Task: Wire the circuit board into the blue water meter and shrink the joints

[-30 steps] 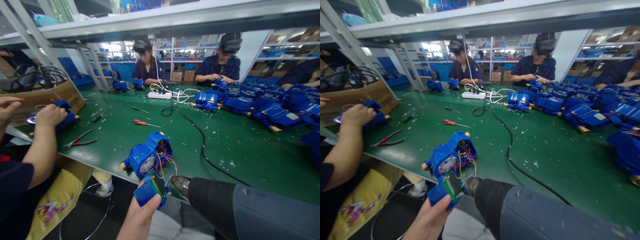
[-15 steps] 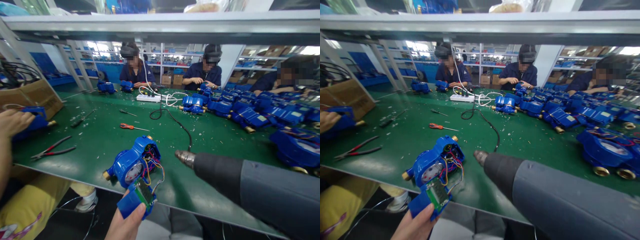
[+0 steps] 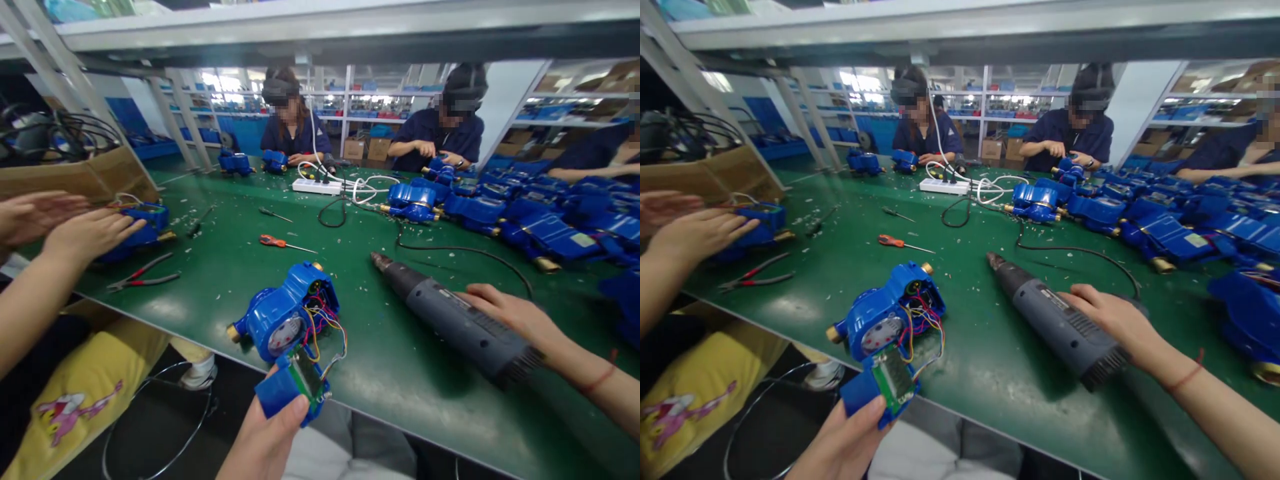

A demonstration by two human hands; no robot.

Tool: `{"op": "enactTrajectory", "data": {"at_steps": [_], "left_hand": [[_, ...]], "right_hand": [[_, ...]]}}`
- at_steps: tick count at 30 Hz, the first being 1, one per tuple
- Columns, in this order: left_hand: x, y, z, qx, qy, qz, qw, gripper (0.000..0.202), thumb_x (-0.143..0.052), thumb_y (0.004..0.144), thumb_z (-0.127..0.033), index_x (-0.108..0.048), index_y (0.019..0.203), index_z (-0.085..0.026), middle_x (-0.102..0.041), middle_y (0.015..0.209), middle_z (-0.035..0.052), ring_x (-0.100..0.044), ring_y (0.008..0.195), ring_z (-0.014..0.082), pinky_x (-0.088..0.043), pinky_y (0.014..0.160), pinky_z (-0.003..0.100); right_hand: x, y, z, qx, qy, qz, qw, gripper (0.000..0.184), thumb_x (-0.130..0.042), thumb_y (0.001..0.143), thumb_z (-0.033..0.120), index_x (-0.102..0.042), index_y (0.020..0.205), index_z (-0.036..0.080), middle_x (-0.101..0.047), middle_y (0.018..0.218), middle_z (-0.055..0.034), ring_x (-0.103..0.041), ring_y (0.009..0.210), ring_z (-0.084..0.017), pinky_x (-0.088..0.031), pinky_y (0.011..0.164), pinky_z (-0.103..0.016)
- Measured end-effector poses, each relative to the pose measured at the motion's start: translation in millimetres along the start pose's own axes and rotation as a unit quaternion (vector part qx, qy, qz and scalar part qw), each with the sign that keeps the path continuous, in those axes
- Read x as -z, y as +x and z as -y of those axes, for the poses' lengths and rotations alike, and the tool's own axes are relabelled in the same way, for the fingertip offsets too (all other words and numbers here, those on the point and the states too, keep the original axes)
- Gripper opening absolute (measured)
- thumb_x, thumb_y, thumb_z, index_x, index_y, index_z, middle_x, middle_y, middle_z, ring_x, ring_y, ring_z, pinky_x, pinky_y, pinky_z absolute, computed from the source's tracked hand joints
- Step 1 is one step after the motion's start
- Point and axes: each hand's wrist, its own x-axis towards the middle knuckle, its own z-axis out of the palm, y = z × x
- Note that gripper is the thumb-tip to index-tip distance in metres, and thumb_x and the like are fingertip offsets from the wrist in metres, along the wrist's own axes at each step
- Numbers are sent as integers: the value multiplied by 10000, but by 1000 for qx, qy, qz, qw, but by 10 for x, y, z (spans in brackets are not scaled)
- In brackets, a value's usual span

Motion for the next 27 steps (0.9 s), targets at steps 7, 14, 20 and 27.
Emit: {"op": "enactTrajectory", "data": {"at_steps": [7, 14, 20, 27], "left_hand": [[20, 18, -41, 24, -9, 13, 1000, 685, -812, 658, -253, -570, 1299, -240, -721, 1141, 86, -597, 1166, 310, -385, 1066, 435], [21, 32, -42, 41, 6, 3, 999, 688, -848, 597, -273, -620, 1245, -233, -728, 1115, 117, -627, 1106, 366, -419, 1017, 479], [70, 59, -40, 50, 12, 31, 998, 708, -850, 591, -307, -606, 1251, -228, -721, 1123, 123, -626, 1095, 366, -405, 1017, 484], [181, 144, 25, 77, -24, 92, 993, 831, -915, 478, -306, -571, 1231, -235, -730, 1060, 106, -669, 1005, 323, -434, 928, 420]], "right_hand": [[-154, 325, -747, 88, -54, 206, 973, 530, -432, 895, 65, -492, 1383, 261, -593, 1235, -93, -538, 1083, -235, -304, 880, -436], [154, 171, 429, 133, 110, -22, 985, 253, -461, 948, 233, -576, 1169, 192, -627, 1018, -100, -584, 903, -171, -465, 786, -318], [-207, 295, 1659, 183, 256, 76, 946, 180, -475, 937, 167, -626, 1034, 154, -573, 970, -99, -519, 835, -198, -487, 689, -336], [-421, 369, 1669, 186, 252, 60, 948, 221, -461, 934, 224, -628, 790, 207, -533, 854, -76, -509, 750, -194, -487, 590, -301]]}}
